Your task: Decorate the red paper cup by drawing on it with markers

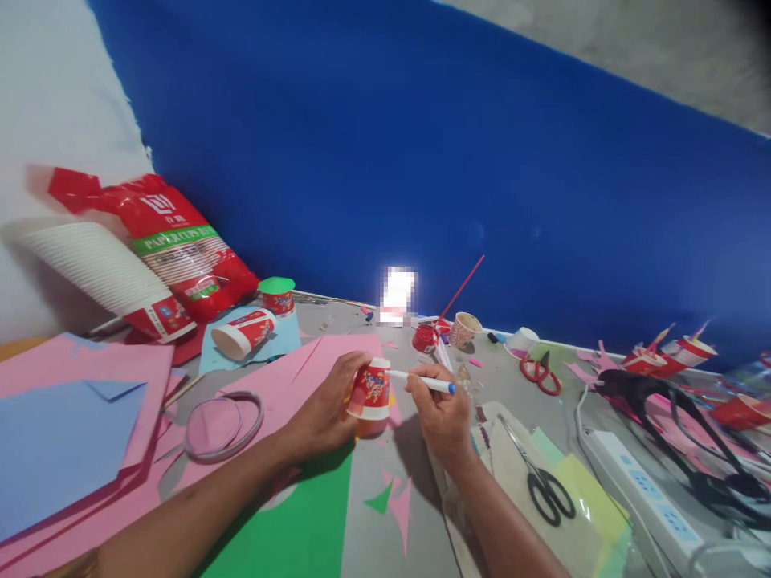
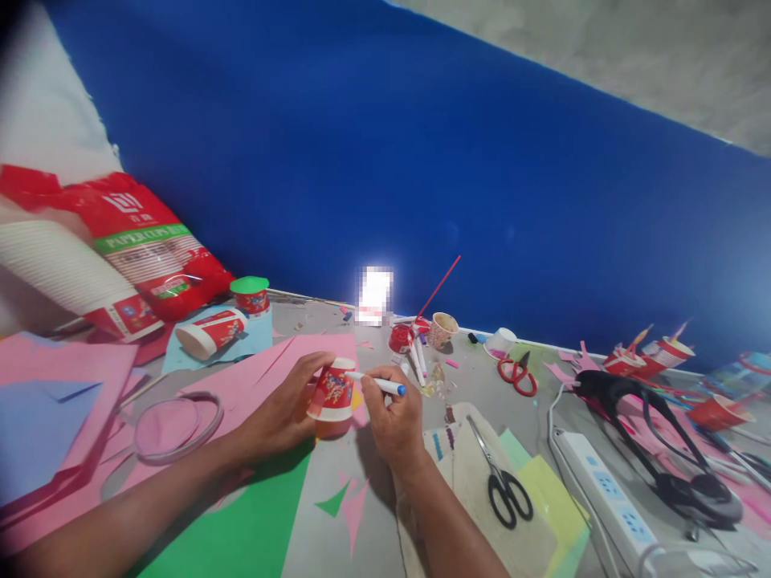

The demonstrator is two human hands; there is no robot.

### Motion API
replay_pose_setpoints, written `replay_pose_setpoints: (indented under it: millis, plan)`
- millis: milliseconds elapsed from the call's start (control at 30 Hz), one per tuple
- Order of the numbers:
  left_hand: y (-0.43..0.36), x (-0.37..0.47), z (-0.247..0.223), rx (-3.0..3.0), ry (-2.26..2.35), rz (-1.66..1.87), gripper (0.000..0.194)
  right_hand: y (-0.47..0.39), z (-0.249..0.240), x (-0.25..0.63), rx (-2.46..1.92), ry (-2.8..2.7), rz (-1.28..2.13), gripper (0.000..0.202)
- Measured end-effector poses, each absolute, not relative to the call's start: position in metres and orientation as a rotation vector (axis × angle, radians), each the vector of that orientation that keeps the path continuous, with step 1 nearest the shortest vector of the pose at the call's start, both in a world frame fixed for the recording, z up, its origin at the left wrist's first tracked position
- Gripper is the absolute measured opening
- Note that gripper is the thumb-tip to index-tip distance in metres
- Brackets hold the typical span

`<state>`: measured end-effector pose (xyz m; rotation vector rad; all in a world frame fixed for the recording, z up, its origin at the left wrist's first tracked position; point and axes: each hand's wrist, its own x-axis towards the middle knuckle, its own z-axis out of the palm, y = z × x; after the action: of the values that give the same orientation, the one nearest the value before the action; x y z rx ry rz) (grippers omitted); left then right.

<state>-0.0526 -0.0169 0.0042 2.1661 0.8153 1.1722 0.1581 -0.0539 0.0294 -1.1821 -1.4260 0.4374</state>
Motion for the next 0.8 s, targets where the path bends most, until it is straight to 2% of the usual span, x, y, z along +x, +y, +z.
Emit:
replay_pose_setpoints:
  millis: [800]
  plan:
    - [-0.014, -0.046, -0.01, 2.271, 0.804, 1.256, 0.081, -0.053, 0.035, 0.152, -1.016, -1.677, 0.062, 0.014]
